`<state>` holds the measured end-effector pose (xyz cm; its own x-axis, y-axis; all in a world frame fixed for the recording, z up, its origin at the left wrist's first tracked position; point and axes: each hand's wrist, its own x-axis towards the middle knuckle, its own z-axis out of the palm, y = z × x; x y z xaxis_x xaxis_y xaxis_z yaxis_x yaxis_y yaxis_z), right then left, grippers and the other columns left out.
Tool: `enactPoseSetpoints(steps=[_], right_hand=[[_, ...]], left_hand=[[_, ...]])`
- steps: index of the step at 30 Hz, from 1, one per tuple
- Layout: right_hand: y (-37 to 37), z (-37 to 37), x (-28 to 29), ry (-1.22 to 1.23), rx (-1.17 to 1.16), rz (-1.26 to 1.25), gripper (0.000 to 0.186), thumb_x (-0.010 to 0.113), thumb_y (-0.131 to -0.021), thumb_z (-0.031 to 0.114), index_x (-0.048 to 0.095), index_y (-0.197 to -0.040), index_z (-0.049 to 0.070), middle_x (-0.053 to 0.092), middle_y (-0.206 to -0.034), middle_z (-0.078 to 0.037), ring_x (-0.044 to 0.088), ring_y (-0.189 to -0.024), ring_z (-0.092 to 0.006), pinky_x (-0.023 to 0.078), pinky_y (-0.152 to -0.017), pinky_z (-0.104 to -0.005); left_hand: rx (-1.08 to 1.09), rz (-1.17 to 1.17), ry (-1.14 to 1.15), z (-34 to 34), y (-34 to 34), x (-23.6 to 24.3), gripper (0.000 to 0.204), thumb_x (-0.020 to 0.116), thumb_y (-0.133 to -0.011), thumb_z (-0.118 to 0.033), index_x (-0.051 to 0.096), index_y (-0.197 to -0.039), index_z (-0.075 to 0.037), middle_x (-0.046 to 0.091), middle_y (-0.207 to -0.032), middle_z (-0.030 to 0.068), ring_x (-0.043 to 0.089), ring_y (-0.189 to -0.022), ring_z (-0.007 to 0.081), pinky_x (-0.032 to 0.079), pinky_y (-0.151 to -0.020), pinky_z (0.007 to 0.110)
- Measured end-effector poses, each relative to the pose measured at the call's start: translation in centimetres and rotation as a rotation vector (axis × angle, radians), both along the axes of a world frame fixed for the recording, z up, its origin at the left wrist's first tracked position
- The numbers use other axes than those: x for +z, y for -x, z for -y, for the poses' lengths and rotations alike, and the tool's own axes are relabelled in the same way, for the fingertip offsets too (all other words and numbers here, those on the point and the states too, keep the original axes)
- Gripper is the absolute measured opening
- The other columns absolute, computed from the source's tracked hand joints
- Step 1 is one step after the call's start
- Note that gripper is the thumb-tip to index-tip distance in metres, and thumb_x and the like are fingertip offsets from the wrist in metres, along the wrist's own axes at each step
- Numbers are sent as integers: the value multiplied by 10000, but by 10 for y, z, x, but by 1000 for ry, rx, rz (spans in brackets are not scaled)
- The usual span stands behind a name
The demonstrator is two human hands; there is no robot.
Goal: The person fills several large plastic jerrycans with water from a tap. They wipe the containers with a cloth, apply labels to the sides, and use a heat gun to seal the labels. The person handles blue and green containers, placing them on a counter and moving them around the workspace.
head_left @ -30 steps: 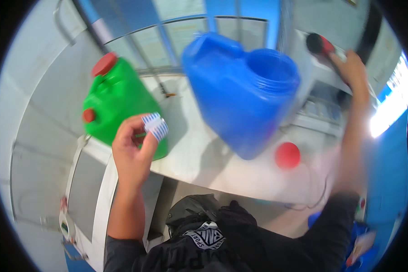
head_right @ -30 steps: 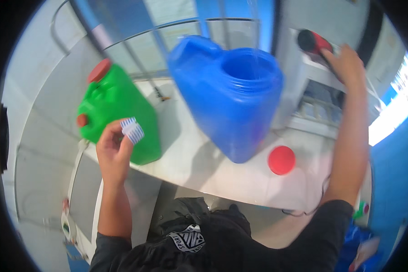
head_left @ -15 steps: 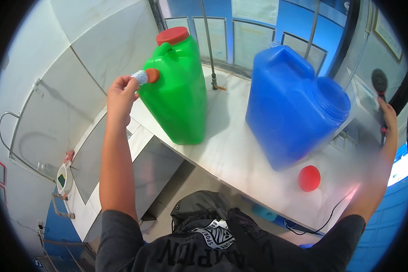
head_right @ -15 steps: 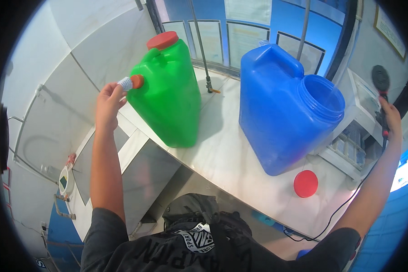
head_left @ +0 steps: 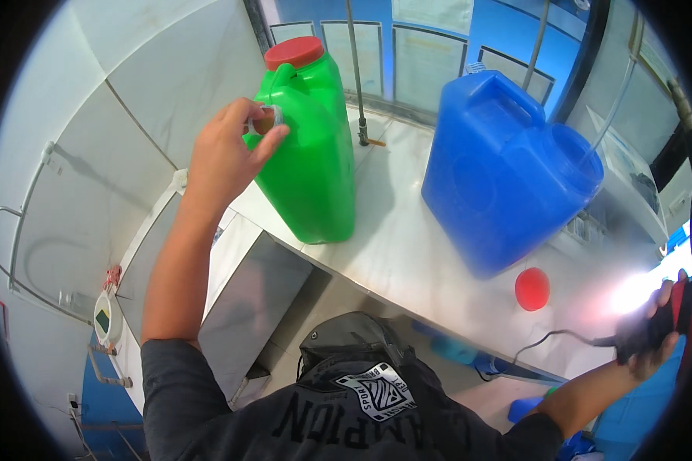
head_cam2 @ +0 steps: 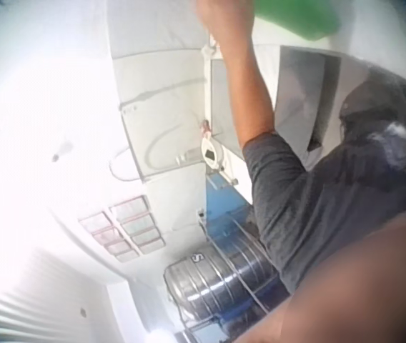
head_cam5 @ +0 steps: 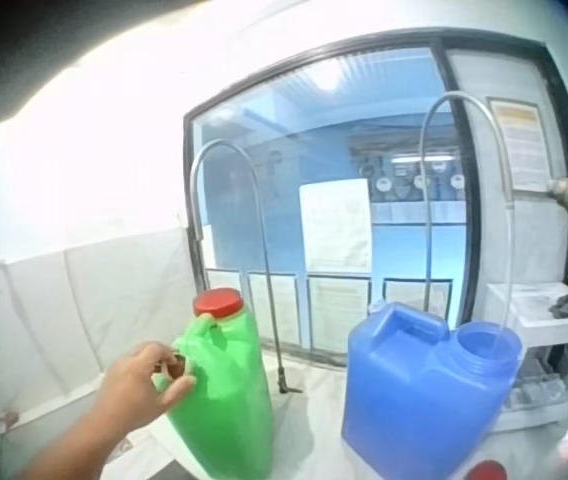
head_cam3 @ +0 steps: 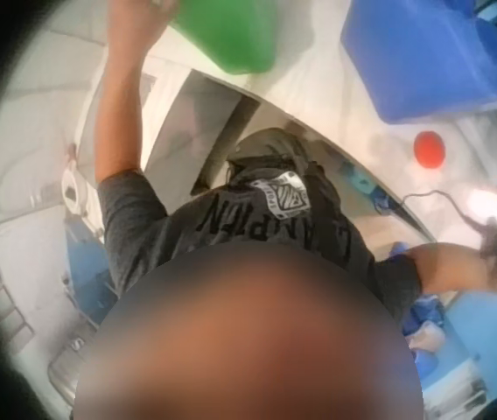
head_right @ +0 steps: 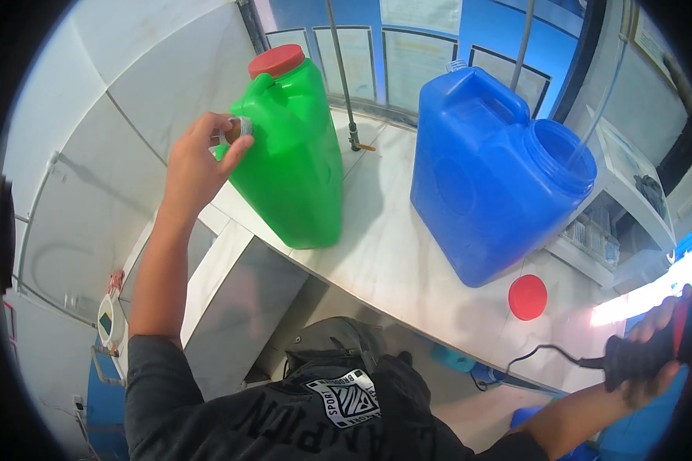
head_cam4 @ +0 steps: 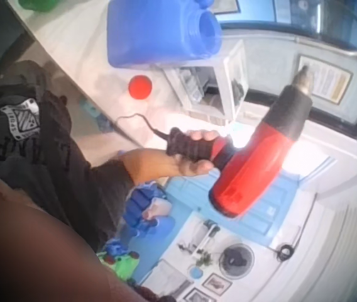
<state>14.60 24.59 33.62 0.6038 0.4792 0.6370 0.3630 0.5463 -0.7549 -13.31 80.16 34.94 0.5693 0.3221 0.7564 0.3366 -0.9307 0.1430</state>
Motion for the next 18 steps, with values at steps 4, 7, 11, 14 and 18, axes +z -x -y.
enactPoseSetpoints(steps=[4,7,11,14,18], right_hand=[[71,-60,-17,72,-224,-2,895,787,-819,437,341,-1406,-71,546,-912,-108,576,-717,-144,497,-647,-238],[103,-100,-20,206,-293,32,877,785,-801,472,418,-1353,-103,585,-841,-138,567,-630,-149,465,-606,-232],[111,-146,-28,342,-58,50,790,770,-842,419,451,-1325,-118,597,-857,-123,586,-670,-166,474,-610,-261],[124,-175,-27,347,29,9,643,775,-852,364,531,-1243,-85,620,-881,-105,613,-721,-173,491,-630,-269],[139,-201,-41,413,7,-122,783,825,-774,479,529,-1248,-69,618,-798,-99,583,-599,-153,458,-549,-256]], left_hand=[[27,-115,-10,-5,6,5,411,810,-797,-159,609,-1147,-82,715,-974,107,688,-867,275,544,-748,372],[26,-165,-99,-14,5,8,463,829,-779,-188,627,-1189,-113,717,-984,94,685,-880,278,544,-755,378],[33,-217,-263,-26,18,9,466,845,-756,-248,664,-1170,-135,719,-974,75,681,-875,277,546,-764,377],[19,-254,-240,-32,16,8,474,843,-752,-281,679,-1169,-128,716,-1003,79,680,-915,276,547,-782,378],[-154,-162,-294,-48,18,5,537,858,-737,-221,663,-1229,-131,700,-1058,83,666,-959,289,546,-807,392]])
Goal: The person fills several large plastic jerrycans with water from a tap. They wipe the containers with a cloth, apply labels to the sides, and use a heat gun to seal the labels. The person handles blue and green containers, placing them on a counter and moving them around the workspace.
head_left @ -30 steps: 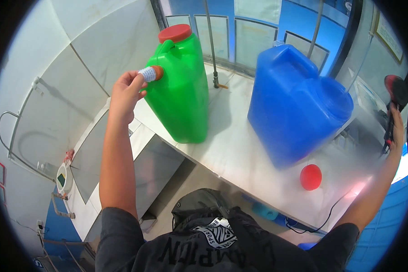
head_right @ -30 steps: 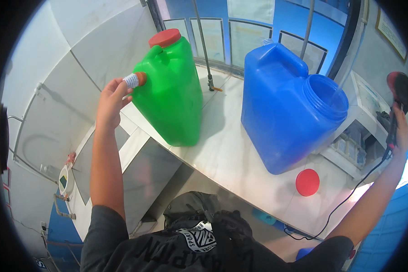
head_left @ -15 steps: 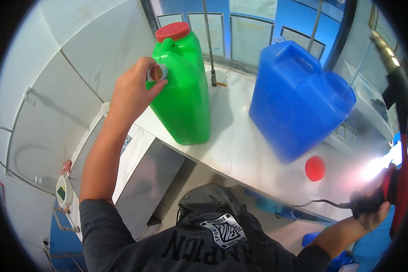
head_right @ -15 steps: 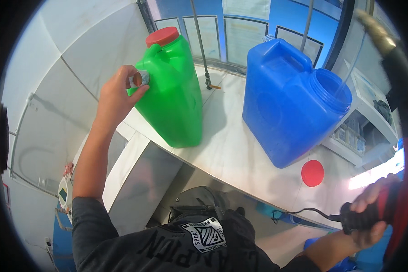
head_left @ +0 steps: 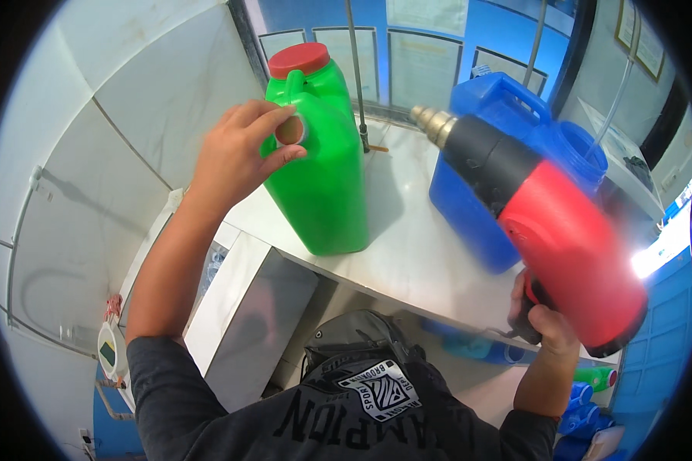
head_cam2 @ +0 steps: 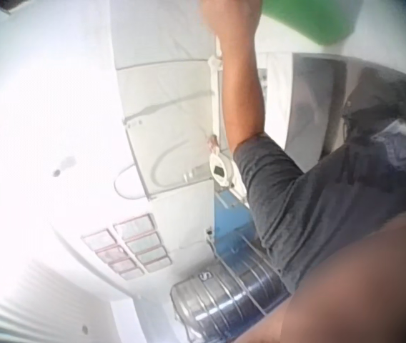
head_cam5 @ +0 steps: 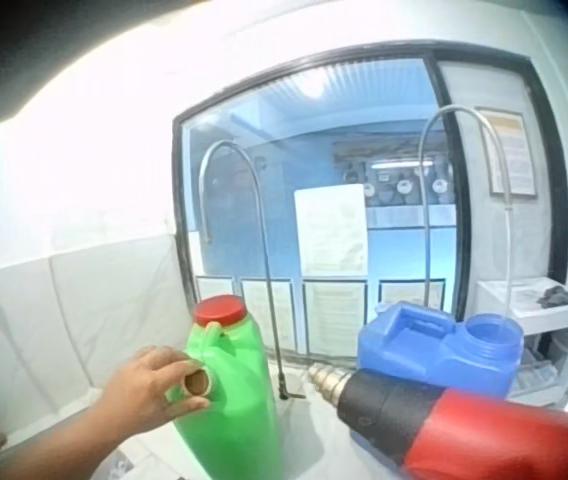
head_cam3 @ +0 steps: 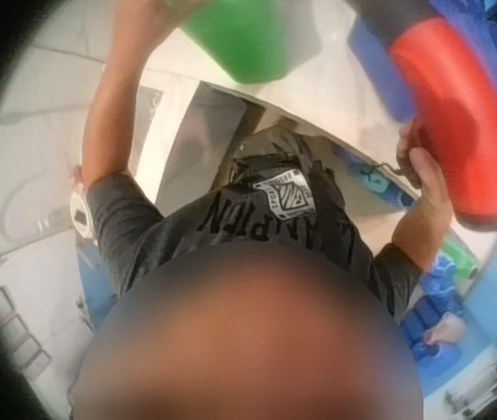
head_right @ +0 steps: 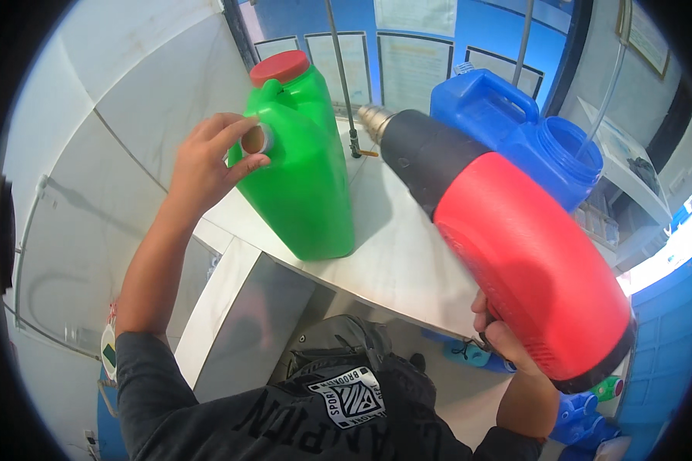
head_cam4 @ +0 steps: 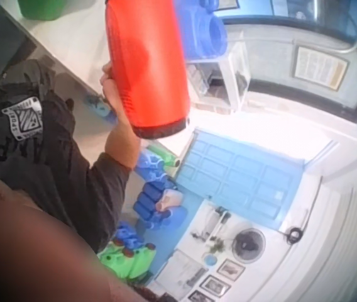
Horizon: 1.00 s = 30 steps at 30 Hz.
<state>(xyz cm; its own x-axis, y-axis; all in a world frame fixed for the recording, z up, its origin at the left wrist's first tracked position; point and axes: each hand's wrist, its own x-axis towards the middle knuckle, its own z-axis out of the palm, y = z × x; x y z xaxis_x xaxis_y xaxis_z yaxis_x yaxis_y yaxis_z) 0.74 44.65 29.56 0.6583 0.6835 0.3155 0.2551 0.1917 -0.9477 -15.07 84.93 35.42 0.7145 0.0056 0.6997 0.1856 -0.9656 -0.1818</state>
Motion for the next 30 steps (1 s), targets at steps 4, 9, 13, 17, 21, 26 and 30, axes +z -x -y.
enactPoseSetpoints(steps=[4,9,13,17,21,26,30], right_hand=[[-6,-4,-41,221,106,170,695,828,-800,389,538,-1256,-47,634,-812,-95,597,-620,-159,480,-565,-271],[12,-39,-34,138,191,180,392,771,-834,113,644,-1197,32,704,-953,-75,682,-827,-179,543,-727,-331],[19,-51,-39,51,247,-25,348,774,-832,81,657,-1155,27,709,-958,-77,691,-818,-176,556,-719,-329],[22,-62,-34,136,286,-33,394,774,-869,254,585,-1106,2,644,-927,-110,628,-746,-158,531,-635,-307],[22,-67,-44,-20,305,-140,395,781,-860,274,586,-1082,11,647,-918,-114,628,-727,-165,532,-642,-315],[25,-72,-42,-53,298,-116,360,760,-840,185,600,-1108,5,658,-915,-116,640,-719,-170,534,-635,-311],[24,-69,-43,-153,339,-342,344,694,-806,-49,622,-1142,-21,672,-903,-105,653,-736,-162,538,-638,-301]], left_hand=[[-136,-35,59,-18,-3,-2,648,862,-723,-131,611,-1321,-145,693,-1089,78,655,-982,289,546,-838,403],[-226,-171,122,-25,-3,12,766,843,-736,-83,516,-1424,-163,699,-1137,57,631,-1035,287,535,-897,407],[-245,-239,177,-31,-4,16,806,822,-754,-56,463,-1466,-175,696,-1192,30,612,-1082,291,525,-937,409],[-248,-260,194,-32,-4,17,827,808,-766,-35,433,-1488,-182,698,-1203,18,607,-1098,288,524,-952,411],[-305,-267,173,-37,-3,16,867,817,-742,-20,422,-1497,-182,668,-1267,29,601,-1113,295,520,-961,412],[-380,-297,154,-37,3,19,919,827,-706,7,410,-1506,-167,625,-1329,50,590,-1137,305,510,-979,411],[-314,-241,248,-40,12,12,924,853,-695,-26,419,-1501,-152,647,-1174,77,615,-1078,277,508,-975,396]])
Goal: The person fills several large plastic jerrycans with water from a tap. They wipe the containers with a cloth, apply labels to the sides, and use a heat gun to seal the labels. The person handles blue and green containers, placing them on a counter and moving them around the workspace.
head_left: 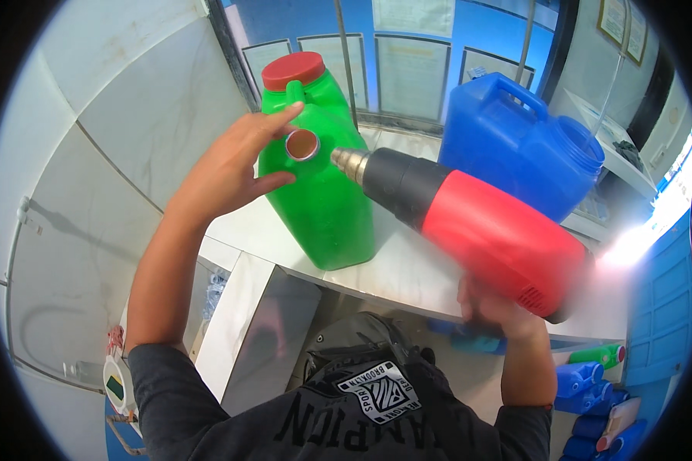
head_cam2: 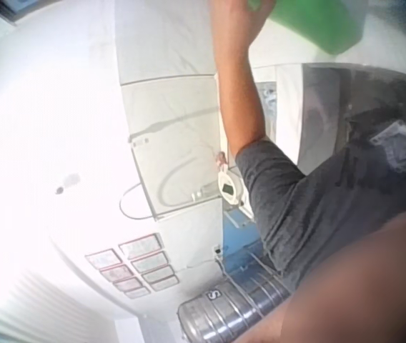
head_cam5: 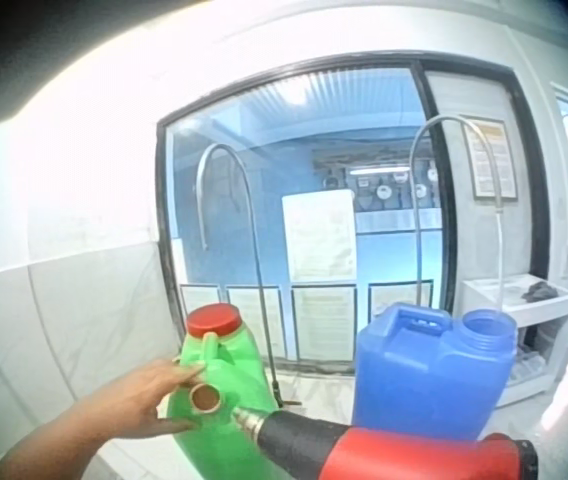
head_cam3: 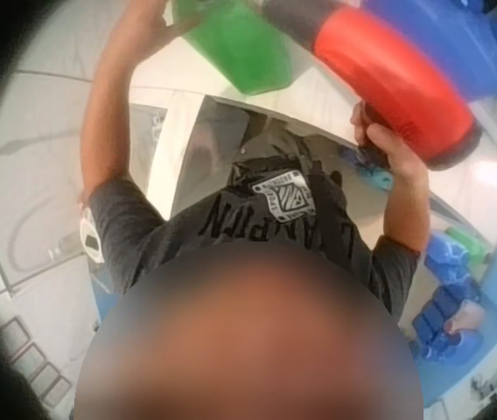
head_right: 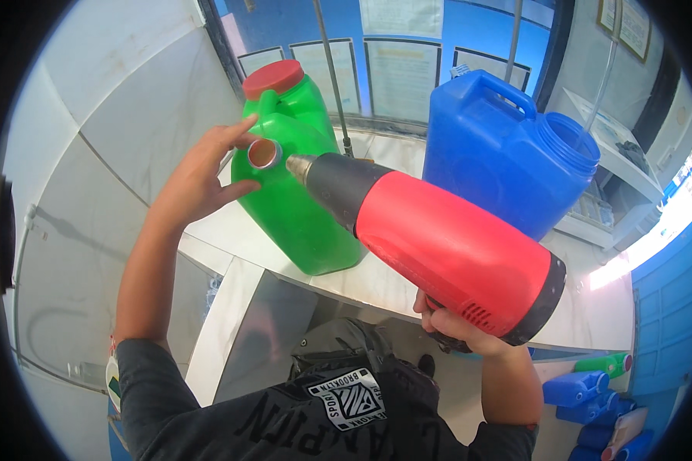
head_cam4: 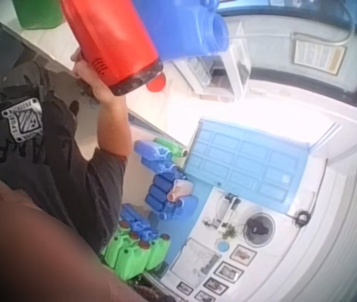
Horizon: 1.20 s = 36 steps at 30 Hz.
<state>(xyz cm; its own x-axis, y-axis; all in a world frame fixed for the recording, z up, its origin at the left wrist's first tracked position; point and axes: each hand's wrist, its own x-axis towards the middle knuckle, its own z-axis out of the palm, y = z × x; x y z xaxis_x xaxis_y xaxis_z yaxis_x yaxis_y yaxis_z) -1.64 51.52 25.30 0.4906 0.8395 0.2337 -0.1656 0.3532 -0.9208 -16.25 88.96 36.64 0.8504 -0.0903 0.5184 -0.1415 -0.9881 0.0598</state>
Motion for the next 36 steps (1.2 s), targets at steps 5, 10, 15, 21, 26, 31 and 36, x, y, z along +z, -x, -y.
enactPoseSetpoints(steps=[5,10,15,21,26,31,36], right_hand=[[1,-4,-1,59,24,46,388,749,-798,103,601,-1139,-9,667,-923,-127,652,-727,-190,530,-626,-317],[-12,-6,-9,106,5,34,487,836,-775,271,571,-1094,14,661,-984,-146,664,-712,-241,529,-629,-331],[-55,79,26,-68,208,209,532,754,-816,246,560,-1233,-21,684,-956,-153,667,-713,-201,533,-599,-294],[-79,189,41,-485,-494,260,745,596,-924,494,417,-1436,-16,611,-1237,-261,630,-630,-187,517,-495,-265],[-180,242,87,-134,-972,266,569,468,-1036,334,402,-1461,-38,522,-1428,-246,598,-682,-105,512,-546,-233],[-293,246,102,366,-1123,333,520,630,-960,364,552,-1332,10,680,-1083,-105,591,-683,-95,492,-562,-238],[-412,248,122,918,-1110,890,480,727,-832,392,662,-1122,15,638,-766,-67,594,-618,-129,479,-543,-304]], left_hand=[[135,17,-7,-6,8,-5,953,899,-654,-72,443,-1488,-141,633,-992,76,644,-926,235,534,-886,370],[228,47,-28,9,5,8,767,864,-731,-352,518,-1373,-114,639,-856,65,629,-778,255,517,-700,381],[388,32,-181,44,-27,6,529,768,-817,-484,589,-1104,-78,619,-703,63,627,-679,296,480,-594,419],[300,69,-708,71,-29,21,492,799,-776,-373,599,-1116,-80,649,-800,101,646,-814,316,494,-696,453],[779,-205,-220,102,-41,30,496,800,-764,-258,567,-1165,-79,656,-955,102,628,-940,324,492,-761,440],[532,56,-491,122,-50,30,345,733,-854,-301,570,-1024,-49,654,-827,100,644,-855,314,495,-705,444],[982,-331,-331,118,-65,25,278,696,-879,-271,572,-996,-51,675,-899,78,641,-915,305,500,-724,447]])
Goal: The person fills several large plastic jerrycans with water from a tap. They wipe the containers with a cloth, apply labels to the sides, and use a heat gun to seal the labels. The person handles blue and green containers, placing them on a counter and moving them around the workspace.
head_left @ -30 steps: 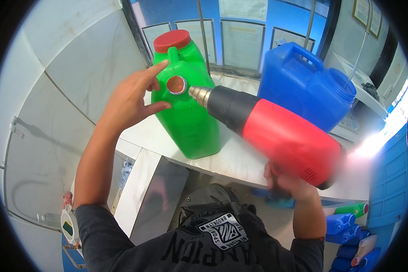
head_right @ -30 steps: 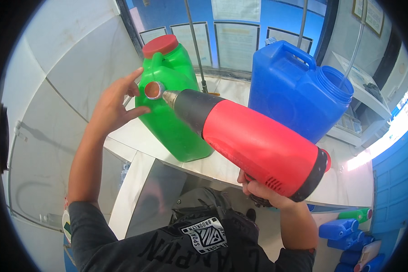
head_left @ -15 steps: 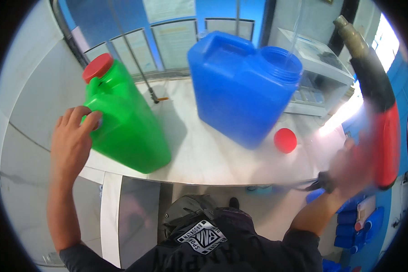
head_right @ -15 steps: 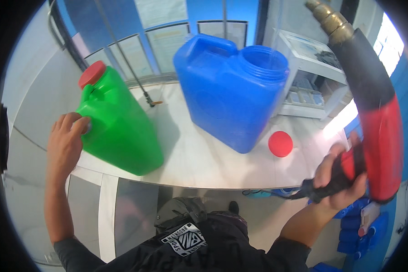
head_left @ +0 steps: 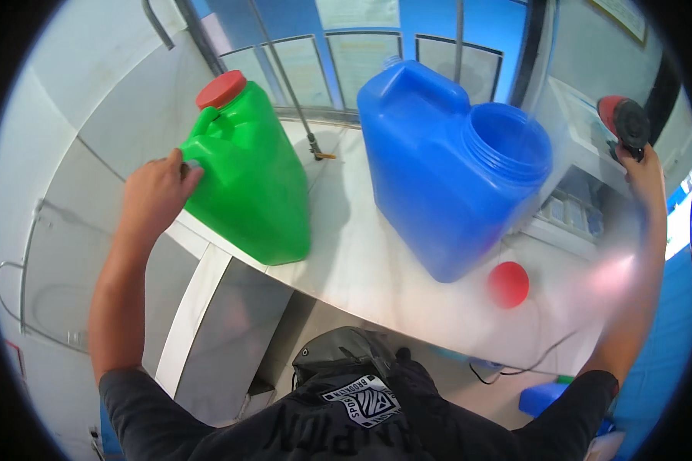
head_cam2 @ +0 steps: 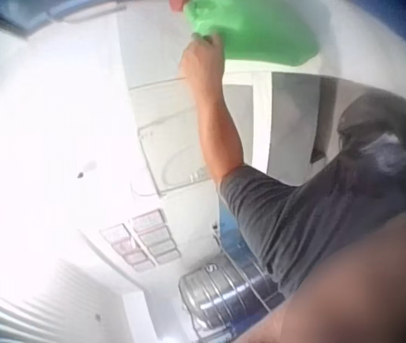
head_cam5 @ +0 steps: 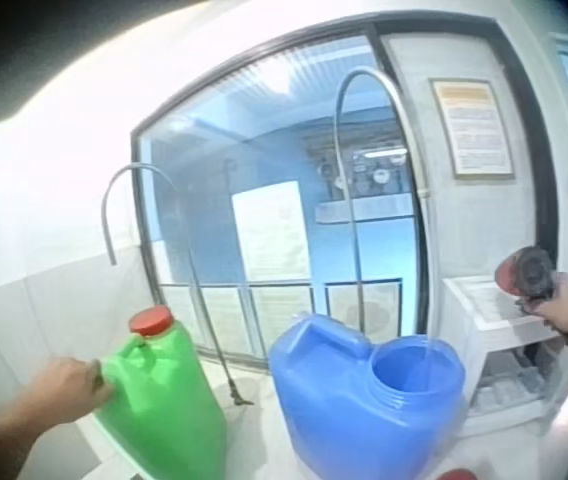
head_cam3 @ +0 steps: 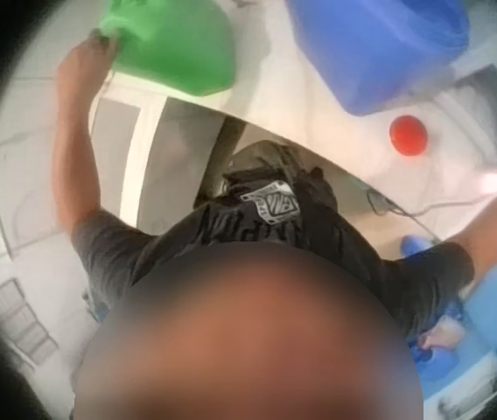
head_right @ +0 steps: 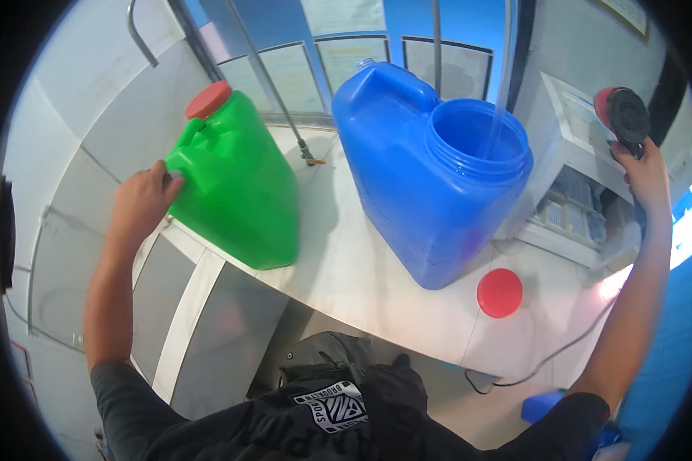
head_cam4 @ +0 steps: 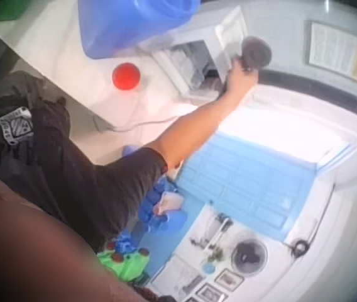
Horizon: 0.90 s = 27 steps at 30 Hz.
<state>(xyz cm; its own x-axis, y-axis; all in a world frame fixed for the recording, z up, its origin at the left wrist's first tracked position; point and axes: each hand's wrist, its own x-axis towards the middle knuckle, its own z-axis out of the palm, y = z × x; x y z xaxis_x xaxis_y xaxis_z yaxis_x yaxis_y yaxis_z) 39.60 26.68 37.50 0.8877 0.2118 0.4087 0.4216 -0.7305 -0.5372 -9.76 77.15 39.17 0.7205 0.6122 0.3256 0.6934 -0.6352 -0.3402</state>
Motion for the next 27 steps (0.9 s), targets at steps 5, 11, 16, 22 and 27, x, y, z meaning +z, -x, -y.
enactPoseSetpoints(steps=[5,11,16,22,27], right_hand=[[-64,-19,-2,354,21,206,477,724,-788,295,675,-1151,-11,707,-884,-170,700,-820,-290,536,-774,-393],[-72,-23,-16,462,-76,269,538,723,-845,314,624,-1285,21,675,-1180,-196,653,-1108,-351,488,-977,-422],[14,-13,-10,207,-131,568,506,655,-947,331,563,-1371,70,599,-1334,-143,630,-1101,-269,492,-953,-375],[192,-51,-23,-64,-77,410,385,616,-985,231,577,-1344,100,573,-1346,-83,608,-959,-152,508,-859,-299],[280,-137,-47,-73,135,446,339,672,-908,64,626,-1244,53,582,-1341,-105,607,-907,-162,503,-854,-294]], left_hand=[[-112,-22,38,1,5,15,415,706,-883,-367,603,-1106,-32,700,-987,96,651,-997,307,519,-778,426],[189,449,464,-88,-26,26,672,762,-820,-504,609,-1242,-5,701,-1074,201,669,-1030,284,514,-885,388],[83,266,829,-134,-54,27,585,740,-816,-345,605,-1270,-1,703,-1074,173,678,-976,263,514,-880,379],[-166,71,582,-221,-15,33,539,690,-709,-89,625,-1243,-59,684,-908,111,666,-855,252,520,-821,371],[-429,198,88,-330,-11,-23,523,729,-768,-88,599,-1274,-113,661,-1057,165,658,-884,262,531,-789,387]])
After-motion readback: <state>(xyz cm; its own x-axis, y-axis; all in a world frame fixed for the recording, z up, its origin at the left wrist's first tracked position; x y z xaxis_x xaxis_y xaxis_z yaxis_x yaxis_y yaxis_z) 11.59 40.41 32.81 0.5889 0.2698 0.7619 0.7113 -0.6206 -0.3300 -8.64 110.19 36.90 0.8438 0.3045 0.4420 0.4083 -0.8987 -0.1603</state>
